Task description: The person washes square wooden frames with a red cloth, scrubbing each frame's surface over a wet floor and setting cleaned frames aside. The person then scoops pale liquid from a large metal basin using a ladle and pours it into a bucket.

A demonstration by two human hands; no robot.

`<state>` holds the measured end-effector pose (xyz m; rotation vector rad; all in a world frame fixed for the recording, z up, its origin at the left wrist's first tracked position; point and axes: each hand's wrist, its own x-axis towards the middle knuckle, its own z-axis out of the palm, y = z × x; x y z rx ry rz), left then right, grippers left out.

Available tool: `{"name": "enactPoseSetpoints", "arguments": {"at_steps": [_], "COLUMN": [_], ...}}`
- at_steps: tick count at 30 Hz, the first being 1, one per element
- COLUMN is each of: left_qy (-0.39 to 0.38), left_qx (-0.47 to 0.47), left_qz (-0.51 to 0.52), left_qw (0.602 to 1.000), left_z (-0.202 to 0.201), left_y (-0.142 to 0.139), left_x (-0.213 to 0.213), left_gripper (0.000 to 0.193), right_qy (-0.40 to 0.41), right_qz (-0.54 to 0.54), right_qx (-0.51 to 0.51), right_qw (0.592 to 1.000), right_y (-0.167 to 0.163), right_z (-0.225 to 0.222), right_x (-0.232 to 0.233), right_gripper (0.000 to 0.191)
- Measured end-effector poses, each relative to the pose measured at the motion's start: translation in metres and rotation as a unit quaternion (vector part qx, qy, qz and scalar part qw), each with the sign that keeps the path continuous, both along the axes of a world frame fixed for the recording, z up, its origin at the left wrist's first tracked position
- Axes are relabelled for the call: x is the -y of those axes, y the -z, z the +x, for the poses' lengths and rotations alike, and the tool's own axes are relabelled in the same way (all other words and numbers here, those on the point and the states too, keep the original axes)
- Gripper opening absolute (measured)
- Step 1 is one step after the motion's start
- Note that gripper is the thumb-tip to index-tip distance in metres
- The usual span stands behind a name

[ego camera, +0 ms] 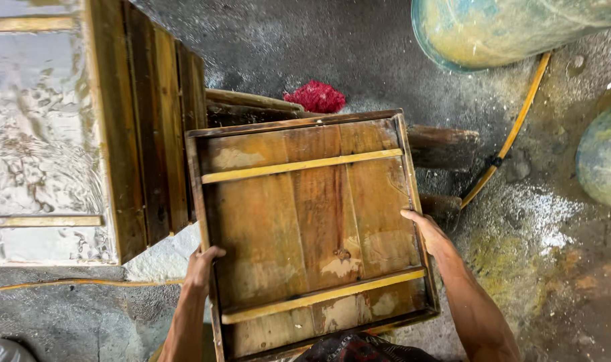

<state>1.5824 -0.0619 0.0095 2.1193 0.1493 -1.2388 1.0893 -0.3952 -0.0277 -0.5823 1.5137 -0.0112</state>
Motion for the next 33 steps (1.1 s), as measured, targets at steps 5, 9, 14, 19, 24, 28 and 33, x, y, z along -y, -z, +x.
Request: {"name": "enactPoseSetpoints", "arguments": {"at_steps": [5,9,14,19,24,28,33], "left_qy": [0.036,0.012,0.053,0.101,0.161,0.111,0.268], "left_qx": [-0.104,-0.198,-0.233,-0.209,-0.134,-0.051,0.2], "left_qz": [0.027,0.061,0.03,0.024,0.017,-0.038,-0.226], "left_qw": [0.994,0.978,0.97,0.972,0.978,0.992,0.915], "left_z": [-0.004,-0.011,-0.029,-0.04,-0.051,-0.064,-0.087], "left_y": [0.072,0.099,0.123,0.142,0.17,0.161,0.067], "left_x": [0.058,0.111,0.172,0.213,0.242,0.251,0.266], "left_gripper": [0.041,0.039,0.042,0.047,0.048,0.048,0.059], "right_qy": [-0.004,0.093,0.13,0.133,0.116,0.07,-0.001], "right_qz": [0.072,0.158,0.123,0.082,0.016,-0.035,-0.078], "right_qx": [-0.085,-0.014,-0.062,-0.089,-0.103,-0.069,-0.102], "right_qw": [0.994,0.983,0.982,0.984,0.988,0.994,0.992], "right_y": [0.028,0.039,0.045,0.064,0.078,0.067,0.037], "right_z": [-0.033,-0.053,-0.061,-0.057,-0.051,-0.062,-0.07], "right_x": [-0.009,-0.01,0.006,0.032,0.053,0.048,0.03], "right_gripper": [0.072,0.063,0.058,0.057,0.078,0.08,0.058]}}
